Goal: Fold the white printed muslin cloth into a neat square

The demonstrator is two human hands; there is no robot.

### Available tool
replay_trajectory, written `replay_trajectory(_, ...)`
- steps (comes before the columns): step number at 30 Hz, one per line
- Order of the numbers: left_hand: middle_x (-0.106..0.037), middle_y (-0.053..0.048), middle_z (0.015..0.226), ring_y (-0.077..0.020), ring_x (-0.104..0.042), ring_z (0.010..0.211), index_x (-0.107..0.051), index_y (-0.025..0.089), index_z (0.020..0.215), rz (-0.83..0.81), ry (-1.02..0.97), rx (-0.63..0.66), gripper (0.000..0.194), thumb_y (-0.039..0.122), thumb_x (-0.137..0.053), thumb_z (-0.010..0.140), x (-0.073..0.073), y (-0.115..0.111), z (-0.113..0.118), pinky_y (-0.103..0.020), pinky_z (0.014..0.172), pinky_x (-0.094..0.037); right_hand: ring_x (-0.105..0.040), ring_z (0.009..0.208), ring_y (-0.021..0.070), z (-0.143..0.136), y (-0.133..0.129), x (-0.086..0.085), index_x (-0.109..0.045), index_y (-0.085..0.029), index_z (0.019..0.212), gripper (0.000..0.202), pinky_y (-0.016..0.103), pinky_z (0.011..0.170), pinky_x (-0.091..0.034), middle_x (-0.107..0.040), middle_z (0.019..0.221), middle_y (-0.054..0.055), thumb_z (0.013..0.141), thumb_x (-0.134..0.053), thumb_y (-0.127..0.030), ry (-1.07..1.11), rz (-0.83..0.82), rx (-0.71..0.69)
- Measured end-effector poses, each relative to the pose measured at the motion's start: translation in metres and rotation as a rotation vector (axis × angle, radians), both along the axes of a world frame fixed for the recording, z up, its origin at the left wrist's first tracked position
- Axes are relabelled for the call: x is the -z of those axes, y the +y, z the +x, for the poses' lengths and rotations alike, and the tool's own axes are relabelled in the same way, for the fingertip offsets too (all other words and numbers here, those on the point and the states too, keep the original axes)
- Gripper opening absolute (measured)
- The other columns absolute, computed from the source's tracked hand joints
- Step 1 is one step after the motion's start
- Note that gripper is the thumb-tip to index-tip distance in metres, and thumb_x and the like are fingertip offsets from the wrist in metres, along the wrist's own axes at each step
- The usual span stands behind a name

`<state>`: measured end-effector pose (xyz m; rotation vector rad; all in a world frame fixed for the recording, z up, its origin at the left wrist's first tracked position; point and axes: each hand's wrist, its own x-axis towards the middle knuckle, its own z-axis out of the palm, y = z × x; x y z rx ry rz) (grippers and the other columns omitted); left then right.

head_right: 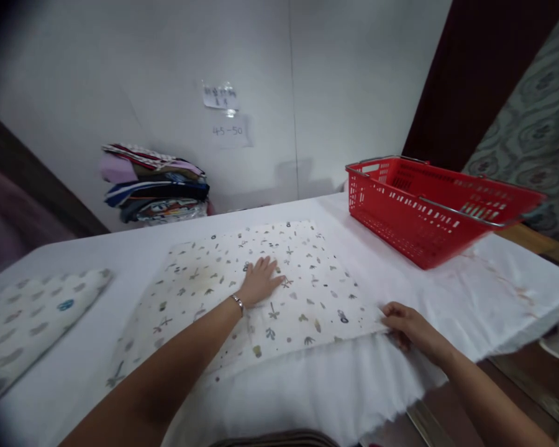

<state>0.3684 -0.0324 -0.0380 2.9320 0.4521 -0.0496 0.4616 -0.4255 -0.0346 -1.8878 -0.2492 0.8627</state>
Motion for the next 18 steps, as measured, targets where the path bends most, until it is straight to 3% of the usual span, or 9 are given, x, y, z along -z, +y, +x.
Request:
replay_trajectory(4, -0.018, -0.008, 0.154, -0.0295, -0.011, 0.141, -0.031, 0.023, 0.142, 0.017, -0.041, -0.075, 0.073, 0.067, -0.016, 0.086, 0.001, 0.019, 0.012, -0.054, 0.112, -0.01, -0.038, 0.038, 0.0082, 0.0, 0.0, 0.004, -0.046, -0.024, 0.074, 0.026, 0.022, 0.038, -0.03, -0.041, 0.05, -0.007, 0.071, -0.06, -0.047, 0.014, -0.005, 0.003)
replay_trajectory(8, -0.013, -0.005, 0.155, -0.0292, -0.009, 0.142, -0.026, 0.024, 0.144, -0.034, 0.038, -0.079, 0.076, 0.07, -0.017, 0.084, 0.003, 0.034, 0.019, -0.055, 0.112, -0.01, -0.039, 0.035, 0.0092, 0.001, 0.001, 0.006, -0.046, -0.027, 0.069, 0.026, 0.024, 0.037, -0.03, -0.039, 0.048, -0.006, 0.068, -0.061, -0.048, 0.027, -0.013, 0.01)
replay_trajectory(14, -0.036, -0.009, 0.146, -0.0278, -0.026, 0.136, -0.05, 0.022, 0.126, 0.068, -0.17, -0.108, 0.061, 0.06, -0.019, 0.089, -0.005, 0.034, 0.031, -0.051, 0.112, -0.015, -0.042, 0.034, 0.0095, 0.006, -0.001, 0.018, -0.051, -0.033, 0.065, 0.021, 0.026, 0.039, -0.031, -0.039, 0.046, -0.003, 0.068, -0.062, -0.05, 0.011, -0.025, -0.008)
replay_trajectory(18, -0.031, -0.009, 0.149, -0.0284, -0.021, 0.138, -0.041, 0.021, 0.134, 0.068, -0.179, -0.127, 0.062, 0.059, -0.021, 0.089, -0.009, 0.057, 0.055, -0.052, 0.112, -0.012, -0.041, 0.03, 0.0098, 0.01, -0.001, 0.021, -0.05, -0.034, 0.064, 0.026, 0.026, 0.036, -0.029, -0.039, 0.045, -0.003, 0.063, -0.064, -0.055, 0.058, -0.033, 0.008)
